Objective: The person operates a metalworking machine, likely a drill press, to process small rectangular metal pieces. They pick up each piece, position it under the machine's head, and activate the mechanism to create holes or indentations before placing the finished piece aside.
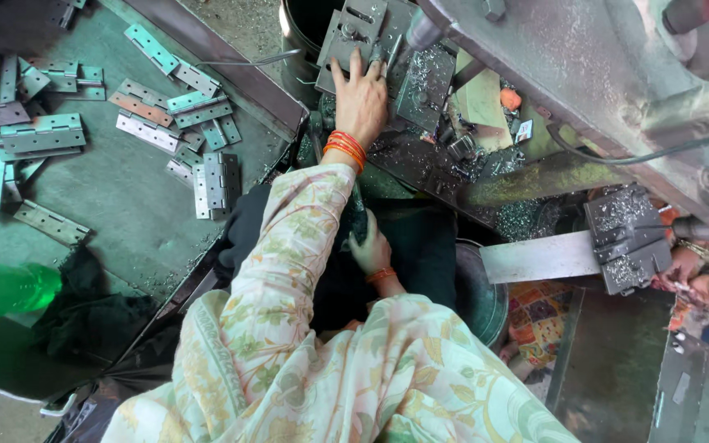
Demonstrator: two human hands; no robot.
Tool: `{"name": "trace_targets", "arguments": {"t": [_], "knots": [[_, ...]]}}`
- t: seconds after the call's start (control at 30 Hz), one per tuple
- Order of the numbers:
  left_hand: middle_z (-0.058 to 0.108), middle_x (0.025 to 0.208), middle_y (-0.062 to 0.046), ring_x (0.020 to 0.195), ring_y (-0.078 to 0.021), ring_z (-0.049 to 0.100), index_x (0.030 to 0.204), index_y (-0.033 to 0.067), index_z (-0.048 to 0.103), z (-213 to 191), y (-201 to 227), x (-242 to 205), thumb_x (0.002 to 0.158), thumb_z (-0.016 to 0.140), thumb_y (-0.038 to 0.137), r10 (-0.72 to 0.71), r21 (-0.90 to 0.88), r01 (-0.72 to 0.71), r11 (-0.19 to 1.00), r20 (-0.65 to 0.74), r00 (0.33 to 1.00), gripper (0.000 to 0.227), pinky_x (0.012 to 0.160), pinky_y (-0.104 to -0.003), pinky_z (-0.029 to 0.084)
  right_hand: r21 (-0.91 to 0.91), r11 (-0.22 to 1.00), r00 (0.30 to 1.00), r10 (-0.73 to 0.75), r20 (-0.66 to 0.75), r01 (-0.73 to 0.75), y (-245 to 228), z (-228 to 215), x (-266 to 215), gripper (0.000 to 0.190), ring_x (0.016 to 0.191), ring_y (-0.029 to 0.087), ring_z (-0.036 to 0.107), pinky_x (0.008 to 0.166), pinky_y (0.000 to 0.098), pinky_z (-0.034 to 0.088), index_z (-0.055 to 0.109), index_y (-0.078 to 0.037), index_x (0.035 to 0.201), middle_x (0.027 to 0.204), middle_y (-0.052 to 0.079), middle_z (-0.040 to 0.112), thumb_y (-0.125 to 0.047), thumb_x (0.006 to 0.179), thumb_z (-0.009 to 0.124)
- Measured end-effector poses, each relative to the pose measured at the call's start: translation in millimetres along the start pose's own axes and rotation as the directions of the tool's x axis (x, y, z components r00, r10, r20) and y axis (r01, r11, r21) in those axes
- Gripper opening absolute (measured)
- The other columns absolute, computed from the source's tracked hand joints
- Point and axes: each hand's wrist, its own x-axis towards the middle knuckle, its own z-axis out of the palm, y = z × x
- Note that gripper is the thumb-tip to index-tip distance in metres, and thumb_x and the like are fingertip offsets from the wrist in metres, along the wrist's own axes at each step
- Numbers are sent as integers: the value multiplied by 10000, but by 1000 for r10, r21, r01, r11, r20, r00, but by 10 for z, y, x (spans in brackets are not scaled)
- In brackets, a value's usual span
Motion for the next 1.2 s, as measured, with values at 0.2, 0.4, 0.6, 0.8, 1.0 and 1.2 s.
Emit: {"name": "trace_targets", "arguments": {"t": [0.2,0.4,0.6,0.8,1.0,1.2], "knots": [[637,1344,-80,1406,-421,375,1192,44,742,-75,-104,96,897,551,158,8,22,-8,1000,6,1000,369,1116,-761,191,45,998,984,-55,167,48,-1,-319,193,852,886,453,719,741,538,584,345,-179,1526,1010,234,743,-359,809,769],[627,1376,-88,1430,-421,364,1135,55,754,44,-60,291,924,539,147,-8,-17,9,1000,41,999,315,1135,-769,148,-83,996,974,62,219,-45,19,-429,208,809,898,458,716,755,535,585,401,-218,1521,977,246,747,-377,828,786],[620,1399,-83,1439,-426,352,1248,45,724,54,-57,234,953,530,155,7,6,-7,1000,-2,1000,369,1147,-758,164,57,997,998,-55,-31,57,143,144,57,776,897,464,716,731,541,587,390,-202,1521,1028,246,739,-333,849,757],[578,1447,-83,1450,-424,303,1282,54,693,-91,-59,11,913,510,198,3,68,-11,998,115,993,436,1109,-784,154,55,998,995,-26,92,21,39,-143,122,835,907,467,708,745,536,583,357,-187,1534,1009,247,736,-343,825,769],[558,1477,-58,1484,-419,271,1260,57,714,11,22,134,976,488,194,-20,26,17,1000,134,991,388,1126,-800,140,-75,989,961,139,239,-124,-61,-574,124,757,890,437,736,770,515,586,442,-217,1515,929,248,754,-380,857,779],[549,1478,-79,1477,-415,272,1228,47,722,83,45,217,956,507,192,-17,39,13,999,96,995,376,1117,-796,144,167,968,982,-174,-77,185,45,-40,37,743,966,466,712,755,506,600,407,-142,1534,1099,286,719,-295,905,770]]}}
